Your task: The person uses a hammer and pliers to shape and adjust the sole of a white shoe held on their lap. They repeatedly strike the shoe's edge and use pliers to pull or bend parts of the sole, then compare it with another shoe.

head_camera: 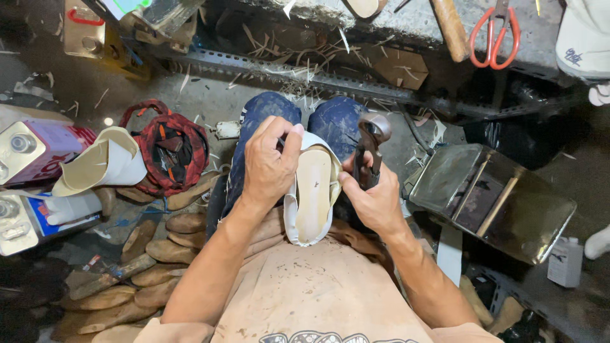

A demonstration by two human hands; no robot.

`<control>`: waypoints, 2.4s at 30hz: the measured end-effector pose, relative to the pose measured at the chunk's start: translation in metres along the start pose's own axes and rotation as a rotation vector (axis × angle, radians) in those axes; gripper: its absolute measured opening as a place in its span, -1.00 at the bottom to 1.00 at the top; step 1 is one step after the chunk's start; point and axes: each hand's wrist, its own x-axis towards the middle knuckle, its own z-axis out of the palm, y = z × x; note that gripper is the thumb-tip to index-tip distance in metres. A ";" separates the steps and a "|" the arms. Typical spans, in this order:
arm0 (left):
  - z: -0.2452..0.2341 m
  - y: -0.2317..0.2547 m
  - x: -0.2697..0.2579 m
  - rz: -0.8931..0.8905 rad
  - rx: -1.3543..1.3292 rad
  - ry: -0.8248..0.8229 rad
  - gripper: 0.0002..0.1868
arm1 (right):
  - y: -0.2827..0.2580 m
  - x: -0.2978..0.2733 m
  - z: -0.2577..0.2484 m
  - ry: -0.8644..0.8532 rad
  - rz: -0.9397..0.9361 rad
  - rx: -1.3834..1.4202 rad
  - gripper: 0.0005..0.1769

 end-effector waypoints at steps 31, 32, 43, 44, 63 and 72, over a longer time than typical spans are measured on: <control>0.007 0.060 -0.051 0.571 0.057 -0.366 -0.03 | -0.099 -0.095 -0.120 -0.751 0.468 -0.534 -0.70; 0.009 0.062 -0.053 0.580 0.078 -0.364 -0.10 | -0.111 -0.095 -0.118 -0.760 0.617 -0.615 -0.73; -0.016 0.039 0.004 0.403 -0.068 -0.250 -0.06 | -0.063 -0.064 -0.045 -0.345 -0.057 -0.480 -0.86; -0.016 0.035 0.007 0.350 -0.093 -0.239 -0.07 | -0.050 -0.058 -0.032 -0.237 -0.123 -0.465 -0.89; 0.015 -0.003 -0.048 0.013 0.067 -0.265 -0.36 | 0.001 0.008 -0.004 -0.061 0.186 -0.195 -0.39; 0.021 -0.007 -0.045 0.174 0.420 -0.077 -0.43 | 0.023 0.022 0.010 0.014 0.281 0.034 -0.62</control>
